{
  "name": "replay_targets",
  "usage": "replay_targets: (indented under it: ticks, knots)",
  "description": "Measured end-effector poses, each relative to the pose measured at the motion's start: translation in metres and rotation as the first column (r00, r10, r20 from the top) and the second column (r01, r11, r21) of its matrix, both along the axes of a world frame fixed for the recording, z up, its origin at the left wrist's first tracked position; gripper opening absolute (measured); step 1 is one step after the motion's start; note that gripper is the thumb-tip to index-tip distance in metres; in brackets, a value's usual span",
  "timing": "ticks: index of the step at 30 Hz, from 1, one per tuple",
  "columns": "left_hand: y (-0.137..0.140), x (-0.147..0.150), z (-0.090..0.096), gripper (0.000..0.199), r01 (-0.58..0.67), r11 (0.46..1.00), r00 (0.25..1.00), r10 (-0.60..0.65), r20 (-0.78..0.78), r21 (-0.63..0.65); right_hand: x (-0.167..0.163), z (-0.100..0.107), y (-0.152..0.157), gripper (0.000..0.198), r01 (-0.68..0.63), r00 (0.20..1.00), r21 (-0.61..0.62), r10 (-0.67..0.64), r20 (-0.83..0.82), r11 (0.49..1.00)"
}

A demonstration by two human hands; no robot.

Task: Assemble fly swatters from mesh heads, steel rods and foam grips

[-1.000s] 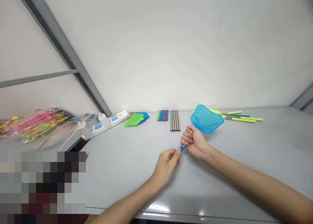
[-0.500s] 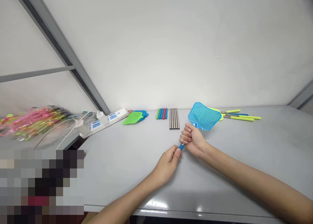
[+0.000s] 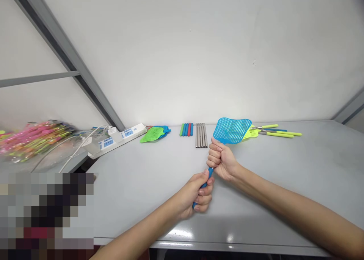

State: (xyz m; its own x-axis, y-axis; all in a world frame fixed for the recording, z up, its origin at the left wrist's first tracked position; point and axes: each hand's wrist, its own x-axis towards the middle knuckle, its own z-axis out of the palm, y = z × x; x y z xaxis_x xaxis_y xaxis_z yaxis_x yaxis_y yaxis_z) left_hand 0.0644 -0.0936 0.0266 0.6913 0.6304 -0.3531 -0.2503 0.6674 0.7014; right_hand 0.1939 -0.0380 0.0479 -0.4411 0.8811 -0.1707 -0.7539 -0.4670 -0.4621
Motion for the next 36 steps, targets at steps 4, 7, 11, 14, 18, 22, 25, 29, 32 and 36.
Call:
replay_targets:
  ticks: [4, 7, 11, 14, 18, 22, 25, 29, 32, 36]
  knots:
    - [0.001, -0.001, 0.002, 0.033, 0.069, 0.99, 0.99, -0.053, 0.131, -0.122, 0.001, 0.003, 0.001, 0.048, -0.035, 0.999, 0.023, 0.036, -0.021, 0.999]
    - [0.002, 0.0, 0.004, 0.032, 0.077, 0.992, 0.987, -0.061, 0.147, -0.103, 0.003, 0.007, 0.001, 0.047, -0.05, 0.998, 0.046, 0.052, -0.028, 0.998]
    - [0.004, 0.003, 0.005, 0.032, 0.055, 0.998, 0.989, -0.057, 0.134, 0.018, 0.004, 0.012, 0.001, 0.046, -0.086, 0.996, 0.077, 0.088, -0.022, 0.993]
    - [0.004, 0.002, 0.004, 0.032, 0.113, 0.988, 0.987, -0.125, 0.102, 0.109, 0.003, 0.013, 0.0, 0.045, -0.131, 0.991, 0.085, 0.131, -0.003, 0.988]
    - [0.004, 0.0, 0.004, 0.038, 0.197, 0.959, 0.979, -0.205, 0.017, 0.205, 0.001, 0.011, -0.002, 0.042, -0.248, 0.968, 0.082, 0.244, 0.058, 0.965]
    - [0.002, 0.002, 0.004, 0.041, 0.199, 0.946, 0.98, -0.187, -0.071, 0.257, 0.001, 0.01, -0.002, 0.036, -0.379, 0.92, 0.079, 0.366, 0.138, 0.922]
    - [0.001, 0.003, 0.002, 0.038, 0.197, 0.938, 0.979, -0.171, -0.115, 0.284, 0.0, 0.008, -0.001, 0.032, -0.415, 0.898, 0.09, 0.392, 0.201, 0.905]
    - [0.001, 0.002, 0.002, 0.036, 0.193, 0.925, 0.977, -0.149, -0.156, 0.328, -0.001, 0.004, 0.0, 0.022, -0.375, 0.901, 0.133, 0.328, 0.283, 0.917]
    - [0.001, 0.002, 0.002, 0.036, 0.201, 0.918, 0.974, -0.152, -0.166, 0.343, 0.0, 0.002, 0.001, 0.021, -0.331, 0.91, 0.173, 0.266, 0.318, 0.928]
    - [0.001, 0.001, 0.002, 0.034, 0.167, 0.92, 0.978, -0.109, -0.177, 0.355, 0.002, 0.004, 0.001, 0.02, -0.308, 0.917, 0.206, 0.232, 0.324, 0.929]
